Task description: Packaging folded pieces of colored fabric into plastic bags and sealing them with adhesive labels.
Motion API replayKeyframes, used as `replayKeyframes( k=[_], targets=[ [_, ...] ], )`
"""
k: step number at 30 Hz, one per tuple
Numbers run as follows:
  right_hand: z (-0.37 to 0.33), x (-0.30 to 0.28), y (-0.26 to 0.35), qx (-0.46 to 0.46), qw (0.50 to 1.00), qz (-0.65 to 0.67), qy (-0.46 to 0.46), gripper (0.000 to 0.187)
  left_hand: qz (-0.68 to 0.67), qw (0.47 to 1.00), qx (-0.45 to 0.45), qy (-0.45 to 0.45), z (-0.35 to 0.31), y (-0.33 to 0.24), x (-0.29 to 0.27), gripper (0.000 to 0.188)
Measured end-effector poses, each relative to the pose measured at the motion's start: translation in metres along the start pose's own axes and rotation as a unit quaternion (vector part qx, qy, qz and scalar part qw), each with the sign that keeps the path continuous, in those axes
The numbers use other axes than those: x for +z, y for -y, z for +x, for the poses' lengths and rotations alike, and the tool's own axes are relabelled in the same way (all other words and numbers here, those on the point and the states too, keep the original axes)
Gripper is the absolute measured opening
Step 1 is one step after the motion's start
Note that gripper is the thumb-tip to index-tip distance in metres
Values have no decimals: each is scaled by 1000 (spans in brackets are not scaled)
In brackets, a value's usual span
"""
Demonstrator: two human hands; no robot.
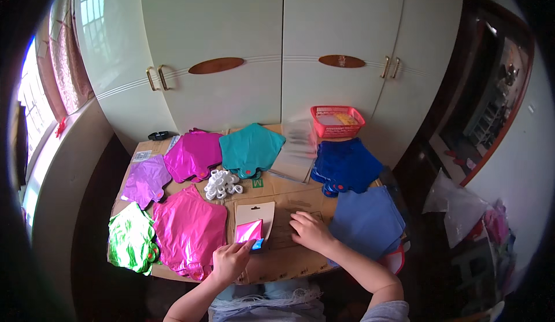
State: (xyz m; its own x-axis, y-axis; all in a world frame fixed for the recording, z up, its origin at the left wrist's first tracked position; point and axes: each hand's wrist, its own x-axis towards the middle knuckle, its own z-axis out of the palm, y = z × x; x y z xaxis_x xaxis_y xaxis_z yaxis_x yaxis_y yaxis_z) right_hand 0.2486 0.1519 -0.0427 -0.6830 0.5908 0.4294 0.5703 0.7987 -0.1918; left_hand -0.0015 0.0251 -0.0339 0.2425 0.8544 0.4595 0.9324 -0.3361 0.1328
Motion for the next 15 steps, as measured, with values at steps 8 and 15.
replayKeyframes(
  k=[8, 15],
  targets=[
    [-10, 21, -6, -21, 996, -85, -20, 25, 25, 987, 155, 37, -7, -10, -18, 40],
    [-1, 3, 3, -28, 999, -36, -29, 19, 39, 980, 181, 72, -17, -10, -24, 38]
  ],
)
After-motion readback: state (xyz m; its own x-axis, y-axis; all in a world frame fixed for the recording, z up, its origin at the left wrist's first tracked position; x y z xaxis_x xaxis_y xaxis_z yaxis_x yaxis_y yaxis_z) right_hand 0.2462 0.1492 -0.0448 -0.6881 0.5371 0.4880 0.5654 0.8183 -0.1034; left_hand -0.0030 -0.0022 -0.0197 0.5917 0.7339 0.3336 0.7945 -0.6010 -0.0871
